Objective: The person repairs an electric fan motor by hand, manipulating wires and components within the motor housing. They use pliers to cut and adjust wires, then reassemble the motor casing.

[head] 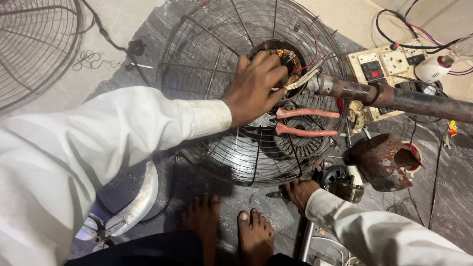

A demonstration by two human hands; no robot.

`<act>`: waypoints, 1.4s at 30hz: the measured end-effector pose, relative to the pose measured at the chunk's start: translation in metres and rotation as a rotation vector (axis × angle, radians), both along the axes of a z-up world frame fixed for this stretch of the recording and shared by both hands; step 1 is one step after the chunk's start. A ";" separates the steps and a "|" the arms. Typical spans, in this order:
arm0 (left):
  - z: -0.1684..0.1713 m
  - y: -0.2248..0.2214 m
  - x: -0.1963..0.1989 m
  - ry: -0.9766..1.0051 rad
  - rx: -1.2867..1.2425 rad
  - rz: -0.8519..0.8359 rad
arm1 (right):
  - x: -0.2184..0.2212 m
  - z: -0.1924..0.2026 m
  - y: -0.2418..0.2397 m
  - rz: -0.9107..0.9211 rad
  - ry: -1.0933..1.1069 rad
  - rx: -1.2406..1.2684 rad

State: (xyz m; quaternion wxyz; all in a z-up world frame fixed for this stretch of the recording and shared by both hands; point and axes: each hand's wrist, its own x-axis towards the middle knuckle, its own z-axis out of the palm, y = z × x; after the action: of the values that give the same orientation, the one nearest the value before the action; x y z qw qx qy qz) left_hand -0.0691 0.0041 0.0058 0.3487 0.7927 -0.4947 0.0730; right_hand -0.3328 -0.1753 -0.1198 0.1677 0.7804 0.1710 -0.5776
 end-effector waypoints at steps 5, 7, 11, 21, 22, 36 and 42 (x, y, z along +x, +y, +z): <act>-0.003 -0.004 -0.003 -0.225 -0.010 0.001 | 0.012 0.070 0.026 -0.489 -0.049 0.156; -0.003 -0.001 -0.005 -0.226 0.003 0.003 | 0.024 0.098 0.028 -1.021 0.025 0.339; 0.000 0.000 -0.005 -0.268 0.015 -0.035 | 0.061 0.159 -0.007 -1.615 0.362 1.378; 0.020 0.000 -0.001 0.061 0.045 -0.017 | 0.111 0.208 -0.025 -1.208 -1.184 1.106; 0.023 0.001 -0.003 0.108 0.036 -0.014 | 0.112 0.211 -0.024 -1.302 -1.150 1.052; 0.063 -0.015 -0.055 0.633 -0.205 -0.132 | 0.143 0.238 0.022 -1.616 -1.031 1.813; 0.062 -0.015 -0.043 0.620 0.049 -0.099 | 0.146 0.253 0.021 -1.604 -0.818 1.772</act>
State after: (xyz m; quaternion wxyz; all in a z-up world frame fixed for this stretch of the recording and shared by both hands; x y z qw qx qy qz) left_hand -0.1118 -0.0110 0.0674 0.4667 0.7603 -0.4045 -0.2012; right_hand -0.1871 -0.1547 0.1328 -0.7677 0.6301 -0.0861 0.0789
